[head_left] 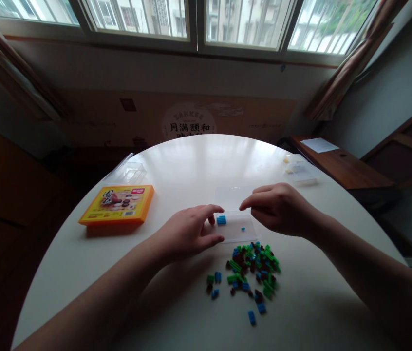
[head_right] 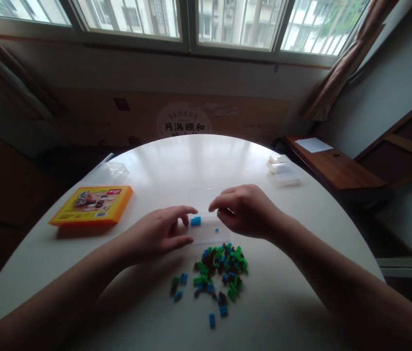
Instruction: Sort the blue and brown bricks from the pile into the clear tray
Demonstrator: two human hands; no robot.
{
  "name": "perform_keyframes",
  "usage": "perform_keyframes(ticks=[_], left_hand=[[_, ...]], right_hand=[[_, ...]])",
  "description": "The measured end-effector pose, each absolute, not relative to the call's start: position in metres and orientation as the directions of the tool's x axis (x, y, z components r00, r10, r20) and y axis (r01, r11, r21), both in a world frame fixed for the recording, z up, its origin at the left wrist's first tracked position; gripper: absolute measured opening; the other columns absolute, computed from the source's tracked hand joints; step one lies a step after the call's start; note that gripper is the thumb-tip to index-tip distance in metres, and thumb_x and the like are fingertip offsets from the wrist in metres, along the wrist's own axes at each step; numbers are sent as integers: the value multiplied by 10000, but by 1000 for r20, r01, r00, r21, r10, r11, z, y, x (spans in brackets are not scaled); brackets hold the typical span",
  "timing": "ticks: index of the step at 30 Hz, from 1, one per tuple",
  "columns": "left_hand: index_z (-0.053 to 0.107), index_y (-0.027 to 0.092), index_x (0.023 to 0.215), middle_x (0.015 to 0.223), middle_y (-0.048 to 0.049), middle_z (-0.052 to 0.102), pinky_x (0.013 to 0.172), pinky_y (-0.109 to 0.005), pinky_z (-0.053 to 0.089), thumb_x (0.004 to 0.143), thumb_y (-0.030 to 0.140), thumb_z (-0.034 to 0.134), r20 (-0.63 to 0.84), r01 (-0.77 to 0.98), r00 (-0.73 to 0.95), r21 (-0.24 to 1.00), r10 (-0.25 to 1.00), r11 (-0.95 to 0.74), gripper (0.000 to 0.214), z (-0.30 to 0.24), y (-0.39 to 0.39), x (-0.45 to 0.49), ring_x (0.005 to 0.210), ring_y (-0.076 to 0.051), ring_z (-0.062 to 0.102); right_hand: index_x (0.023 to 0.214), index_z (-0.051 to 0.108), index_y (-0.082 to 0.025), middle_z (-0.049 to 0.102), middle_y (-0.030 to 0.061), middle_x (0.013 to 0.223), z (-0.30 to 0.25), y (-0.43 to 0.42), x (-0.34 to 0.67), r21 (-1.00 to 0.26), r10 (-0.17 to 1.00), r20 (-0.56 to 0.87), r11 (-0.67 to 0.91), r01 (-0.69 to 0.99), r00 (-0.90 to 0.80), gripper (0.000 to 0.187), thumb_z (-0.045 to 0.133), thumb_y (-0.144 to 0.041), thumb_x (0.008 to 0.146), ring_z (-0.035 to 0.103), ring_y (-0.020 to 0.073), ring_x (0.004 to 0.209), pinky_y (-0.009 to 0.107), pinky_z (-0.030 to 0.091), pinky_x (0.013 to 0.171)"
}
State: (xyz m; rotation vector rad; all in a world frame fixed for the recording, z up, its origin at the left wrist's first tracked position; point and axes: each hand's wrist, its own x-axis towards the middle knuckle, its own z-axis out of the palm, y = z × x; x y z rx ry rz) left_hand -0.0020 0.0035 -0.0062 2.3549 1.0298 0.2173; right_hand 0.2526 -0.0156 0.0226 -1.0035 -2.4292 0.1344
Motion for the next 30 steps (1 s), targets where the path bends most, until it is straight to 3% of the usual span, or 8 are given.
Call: perform_keyframes(ticks=[9,13,16,18,21,25,30], left_hand=[[554,233,1266,1020,-47,664,701,-281,467,834,439,635,-77,624,703,543,707,-562,485,-1,2,-2,786,-175,617],[558,224,1240,987,-40,646,660,-262,444,849,412,626,-14,592,720,534,694,-603,440,0,0,-3,734,-150,585],[623,181,990,852,-26,623,618,-245,402,867,398,606,70,568,736,476,673,-672,250,5,-2,-3,684,-133,531],[579,167,760,720,-8,570,574,-239,356,891,389,569,95,558,758,418,646,-716,258,11,-5,-4,619,-118,466],[503,174,637,617,16,507,540,-241,316,897,386,563,16,536,809,394,588,-747,341,20,-11,-4,554,-103,398],[517,182,622,607,23,520,511,-248,289,834,391,647,-144,541,834,401,532,-740,325,23,-18,-3,540,-105,413],[528,189,614,586,29,519,490,-255,282,808,410,663,-237,563,825,422,513,-711,324,17,-18,0,512,-108,410]], right_hand=[[963,746,-222,705,-7,767,53,-47,262,-286,755,304,654,701,-581,266,541,-113,834,583,97,611,233,406,599],[998,738,-247,710,-9,803,47,-67,251,-274,778,239,628,728,-581,229,580,-159,858,599,100,629,236,384,588],[1006,731,-264,698,-10,780,41,-79,247,-302,787,164,614,729,-595,186,610,-216,874,593,105,625,236,355,566],[960,733,-270,674,-19,724,38,-83,249,-319,769,110,627,711,-630,155,603,-225,887,565,101,592,236,326,543],[893,732,-272,663,-26,719,34,-85,255,-359,689,29,683,636,-724,187,573,-174,897,551,91,590,228,327,557],[902,730,-274,682,-18,782,30,-82,260,-382,634,-8,713,588,-774,207,555,-162,905,572,99,654,229,355,614],[912,739,-270,688,-6,798,27,-83,256,-399,581,-28,740,542,-813,239,543,-135,892,584,112,680,238,364,627]])
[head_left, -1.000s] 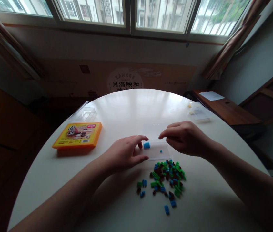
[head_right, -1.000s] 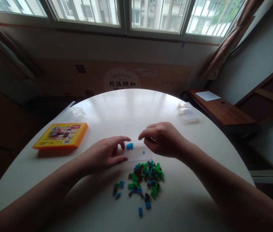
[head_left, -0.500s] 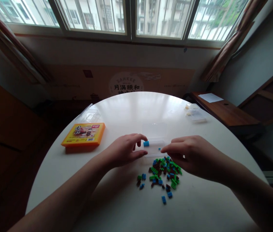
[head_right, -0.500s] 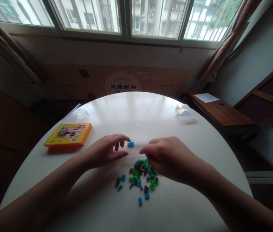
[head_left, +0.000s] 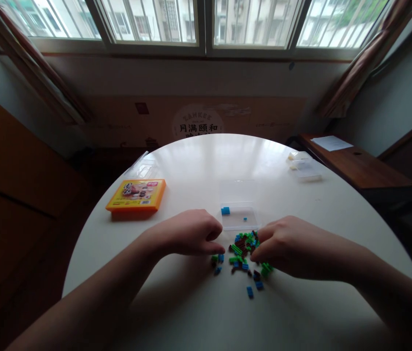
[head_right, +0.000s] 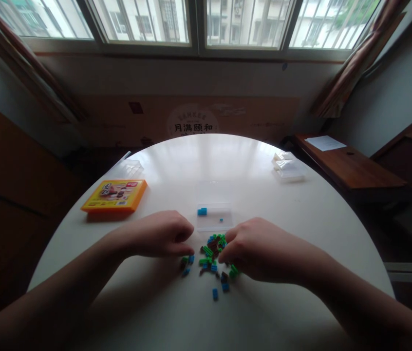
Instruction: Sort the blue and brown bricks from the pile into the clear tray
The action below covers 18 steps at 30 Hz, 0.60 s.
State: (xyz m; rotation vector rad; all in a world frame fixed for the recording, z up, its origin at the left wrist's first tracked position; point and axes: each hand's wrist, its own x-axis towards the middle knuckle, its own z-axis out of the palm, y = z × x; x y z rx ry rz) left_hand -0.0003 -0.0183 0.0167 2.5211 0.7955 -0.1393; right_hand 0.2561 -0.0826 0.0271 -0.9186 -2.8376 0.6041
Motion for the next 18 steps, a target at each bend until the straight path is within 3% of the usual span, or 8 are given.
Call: perform_keyframes(ticks=[13,18], left_hand=[[519,182,599,556,34,471,450,-240,265,793,466,661,-248,557,828,478,504,-679,372,15,-14,0,477,-98,389],[486,178,589,546,38,452,483,-237,273,827,457,647,-142,528,843,402,519,-748,401,25,-17,-2,490,-91,360]], right_hand=[[894,737,-252,684,-7,844,15,-80,249,-408,470,28,811,419,-882,222,552,-128,886,595,117,751,242,381,664],[872,734,-244,696,-12,867,22,-77,255,-421,501,26,790,445,-865,214,561,-117,879,602,111,749,234,394,670]])
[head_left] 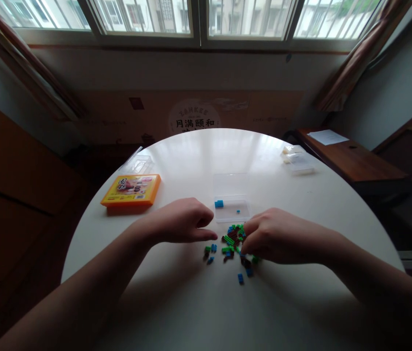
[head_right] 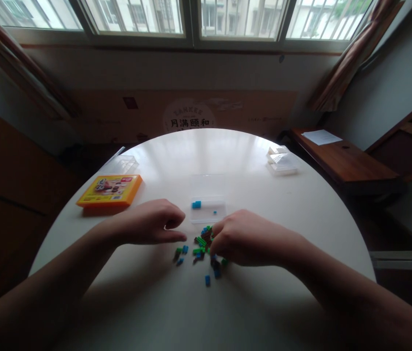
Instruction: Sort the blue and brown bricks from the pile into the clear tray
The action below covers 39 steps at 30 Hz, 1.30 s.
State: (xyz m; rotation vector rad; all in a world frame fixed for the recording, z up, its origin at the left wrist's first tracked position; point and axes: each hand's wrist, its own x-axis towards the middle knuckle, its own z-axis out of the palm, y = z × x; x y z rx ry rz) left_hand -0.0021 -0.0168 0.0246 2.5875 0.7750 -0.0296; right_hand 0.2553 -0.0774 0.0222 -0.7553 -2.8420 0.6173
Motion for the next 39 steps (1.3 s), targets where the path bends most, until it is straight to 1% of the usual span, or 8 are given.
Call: perform_keyframes(ticks=[4,7,10,17,22,29,36,39], left_hand=[[582,188,660,628,20,567,540,-227,337,837,367,665,-22,436,883,407,469,-802,266,36,-31,3,547,-96,473],[692,238,816,761,18,686,611,-221,410,830,244,674,-6,335,926,475,377,-814,23,37,-43,12,639,-108,593],[718,259,877,864,16,735,671,-219,455,803,159,684,-13,271,951,513,308,-815,129,33,-54,21,709,-122,652],[691,241,778,778,14,715,608,-230,439,851,132,624,-28,201,977,442,211,-874,148,30,-69,30,671,-126,642],[694,253,792,758,19,699,570,-254,414,860,172,636,-56,197,980,406,190,-892,120,29,-70,32,650,-131,628],[586,199,620,679,9,655,545,-247,406,843,167,637,-48,176,984,364,170,-915,231,20,-70,32,574,-122,567],[556,191,596,614,22,626,506,-242,398,806,112,628,-9,156,987,307,161,-939,236,17,-69,29,531,-119,532],[584,193,636,656,20,651,512,-243,400,801,141,652,-26,194,980,309,196,-931,187,17,-68,29,552,-126,559]], right_hand=[[937,745,-269,691,-16,849,31,-72,268,-446,550,60,761,470,-833,165,592,-215,912,604,96,713,223,398,653],[933,755,-277,677,-20,787,33,-69,274,-454,582,83,744,490,-809,140,619,-263,903,593,90,666,222,392,632],[930,756,-281,702,-20,848,30,-71,270,-466,551,70,755,461,-832,145,623,-236,892,611,90,708,224,403,661],[857,753,-267,704,-38,804,18,-72,258,-409,495,51,803,434,-867,179,613,-156,844,583,91,682,223,378,630],[872,750,-264,715,-31,816,12,-68,259,-438,480,47,798,414,-876,200,603,-136,827,604,107,713,226,379,638],[875,742,-278,715,-56,815,4,-67,255,-441,496,60,792,422,-866,195,619,-146,803,592,96,693,231,359,615],[846,728,-273,712,-57,831,-3,-68,254,-438,518,42,778,450,-855,126,640,-199,796,608,95,722,223,363,633],[783,706,-252,708,-46,798,-4,-72,251,-403,530,37,783,473,-847,100,623,-199,795,597,101,695,233,343,609]])
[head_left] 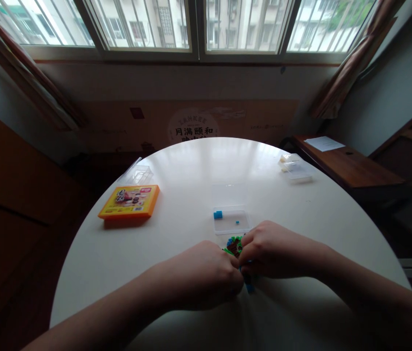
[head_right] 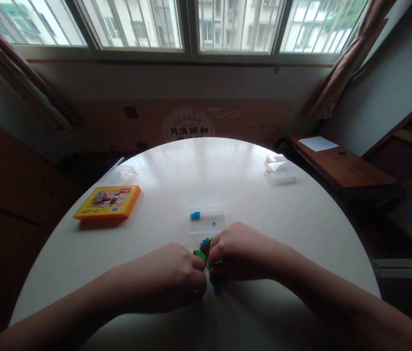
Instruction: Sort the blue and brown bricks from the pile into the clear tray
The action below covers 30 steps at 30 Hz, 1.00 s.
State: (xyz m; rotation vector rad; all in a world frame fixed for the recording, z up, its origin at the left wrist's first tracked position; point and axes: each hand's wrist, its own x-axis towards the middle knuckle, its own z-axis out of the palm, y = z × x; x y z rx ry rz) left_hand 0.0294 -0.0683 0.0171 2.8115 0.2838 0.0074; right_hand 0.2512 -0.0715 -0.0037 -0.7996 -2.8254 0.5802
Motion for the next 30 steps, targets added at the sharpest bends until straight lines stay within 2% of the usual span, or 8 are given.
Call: perform_keyframes(ticks=[7,11,13,15,17,19,23,30], left_hand=[[609,196,627,665,13,667,519,-257,406,812,127,632,-102,220,974,255,200,-941,199,18,-72,33,565,-145,583],[623,189,658,699,7,683,529,-248,409,807,145,638,-100,250,968,250,232,-935,157,24,-71,29,584,-140,600],[651,199,740,778,7,697,566,-231,420,803,164,649,-49,300,953,280,299,-912,72,31,-63,21,651,-136,625],[677,223,810,799,12,687,567,-228,407,827,166,617,-27,442,893,246,449,-863,84,37,-49,10,634,-127,614],[695,217,778,792,-2,681,581,-238,407,840,188,612,-36,610,788,182,615,-771,108,39,-32,0,644,-139,612],[724,217,828,856,-29,699,618,-251,432,847,206,606,-49,711,697,182,716,-679,120,37,-17,-8,699,-159,626],[746,234,851,901,-36,721,685,-278,464,824,217,601,-102,749,653,236,751,-619,149,21,-2,-11,767,-184,635],[754,242,853,895,-42,727,682,-291,464,805,250,597,-101,772,617,274,781,-574,164,5,-1,-7,767,-194,632]], right_hand=[[668,643,-211,679,-31,713,1,-79,243,-325,580,6,771,547,-815,132,595,-159,779,559,98,628,234,310,568],[689,665,-222,668,-36,709,6,-80,243,-348,627,45,740,576,-778,124,617,-193,799,547,91,610,228,315,560],[761,701,-243,667,-40,722,9,-80,244,-371,713,121,678,634,-691,112,620,-234,837,551,90,612,225,332,568],[825,724,-254,666,-37,728,11,-77,244,-390,802,218,593,704,-555,108,624,-274,861,562,95,630,228,356,593],[845,733,-250,663,-31,727,10,-73,245,-402,849,289,526,749,-441,113,630,-292,869,571,104,653,236,376,620],[844,735,-248,661,-29,723,5,-67,245,-401,868,310,489,775,-388,111,637,-293,868,571,109,658,245,386,629],[847,738,-256,669,-31,740,-6,-58,244,-389,883,312,456,801,-352,109,638,-297,869,574,115,661,255,393,626],[872,740,-257,679,-28,749,-11,-52,242,-370,888,317,440,818,-334,118,623,-271,871,594,124,684,263,404,644]])
